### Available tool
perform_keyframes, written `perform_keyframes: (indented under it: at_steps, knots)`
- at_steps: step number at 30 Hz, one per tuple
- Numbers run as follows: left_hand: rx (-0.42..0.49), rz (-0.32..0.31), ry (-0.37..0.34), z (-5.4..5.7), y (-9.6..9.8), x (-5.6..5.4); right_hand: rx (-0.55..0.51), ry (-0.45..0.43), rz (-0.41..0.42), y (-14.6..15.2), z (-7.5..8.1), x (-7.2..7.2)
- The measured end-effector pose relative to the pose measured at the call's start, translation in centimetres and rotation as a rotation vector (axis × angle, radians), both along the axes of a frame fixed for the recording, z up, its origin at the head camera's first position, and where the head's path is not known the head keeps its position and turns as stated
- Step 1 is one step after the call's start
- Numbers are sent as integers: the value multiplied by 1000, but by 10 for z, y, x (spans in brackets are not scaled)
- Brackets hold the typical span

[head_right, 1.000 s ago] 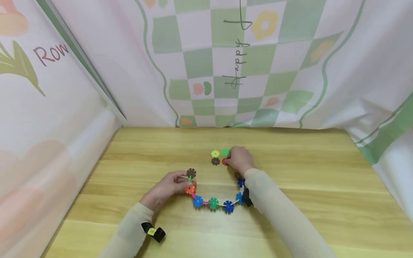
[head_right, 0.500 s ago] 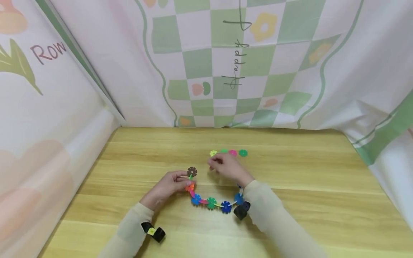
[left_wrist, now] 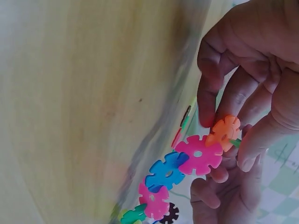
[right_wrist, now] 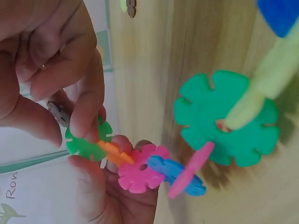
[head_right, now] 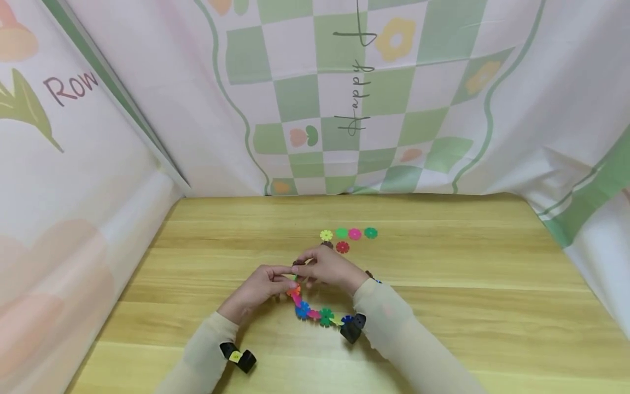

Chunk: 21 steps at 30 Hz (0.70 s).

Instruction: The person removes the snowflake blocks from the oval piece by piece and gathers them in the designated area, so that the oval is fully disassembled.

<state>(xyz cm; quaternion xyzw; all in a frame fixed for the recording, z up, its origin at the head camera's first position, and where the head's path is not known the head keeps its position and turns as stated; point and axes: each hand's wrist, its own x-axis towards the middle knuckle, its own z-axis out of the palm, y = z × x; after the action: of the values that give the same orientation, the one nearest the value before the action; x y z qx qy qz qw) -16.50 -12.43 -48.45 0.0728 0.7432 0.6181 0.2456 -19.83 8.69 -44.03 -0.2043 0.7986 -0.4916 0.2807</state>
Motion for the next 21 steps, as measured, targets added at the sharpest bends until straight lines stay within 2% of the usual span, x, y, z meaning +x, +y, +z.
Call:
perform_keyframes:
  at_steps: [7,11,21]
  knots:
    - [-46,-6,43,-3,2,-1,36,-94,-21,-1,3,-3]
    - [-51,-4,37,-3,4,0,41,-151,-10,-1,3,-5]
    - [-25,-23,35,-1,7,3,11,-174,-2,-1,4,-3]
